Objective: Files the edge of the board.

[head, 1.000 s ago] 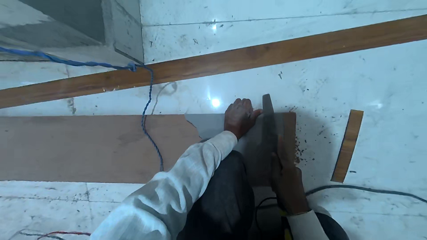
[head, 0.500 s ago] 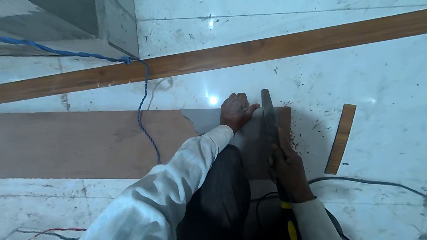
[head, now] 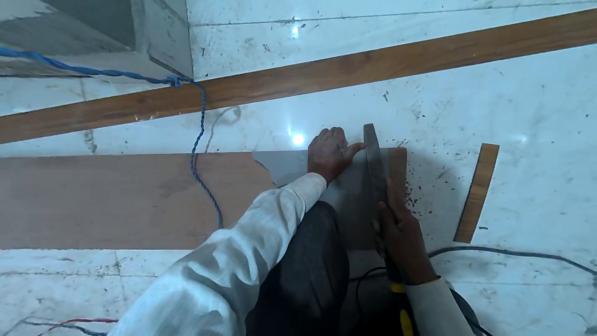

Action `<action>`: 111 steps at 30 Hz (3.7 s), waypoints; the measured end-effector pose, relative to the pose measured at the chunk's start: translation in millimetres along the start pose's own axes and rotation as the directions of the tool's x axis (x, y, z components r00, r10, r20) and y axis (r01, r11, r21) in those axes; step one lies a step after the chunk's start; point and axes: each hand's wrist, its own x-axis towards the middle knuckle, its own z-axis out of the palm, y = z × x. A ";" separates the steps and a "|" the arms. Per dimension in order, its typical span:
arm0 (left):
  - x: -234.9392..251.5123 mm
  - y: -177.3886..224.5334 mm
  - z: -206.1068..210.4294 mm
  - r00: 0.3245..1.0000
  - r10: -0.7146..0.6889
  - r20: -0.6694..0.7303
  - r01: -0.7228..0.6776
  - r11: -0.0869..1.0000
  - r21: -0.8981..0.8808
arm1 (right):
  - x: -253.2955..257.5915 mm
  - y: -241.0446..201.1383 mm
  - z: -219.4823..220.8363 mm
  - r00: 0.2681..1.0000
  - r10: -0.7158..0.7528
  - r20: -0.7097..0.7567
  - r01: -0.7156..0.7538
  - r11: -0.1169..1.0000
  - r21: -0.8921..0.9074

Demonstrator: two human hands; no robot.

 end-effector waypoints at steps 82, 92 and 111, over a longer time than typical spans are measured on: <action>3.4 2.5 -4.1 0.996 -0.072 0.060 0.074 0.997 -0.029 | 0.2 6.6 -1.5 0.997 -0.074 -0.012 0.073 0.993 -0.089; 0.2 4.2 -5.0 0.997 -0.044 0.059 0.046 0.998 -0.030 | -6.4 2.7 0.9 0.995 -0.079 -0.053 0.062 0.961 -0.269; 14.4 23.7 -21.3 0.930 -0.257 0.264 0.263 0.965 0.011 | -2.9 -3.4 -11.6 1.000 -0.012 -0.005 0.012 1.000 0.025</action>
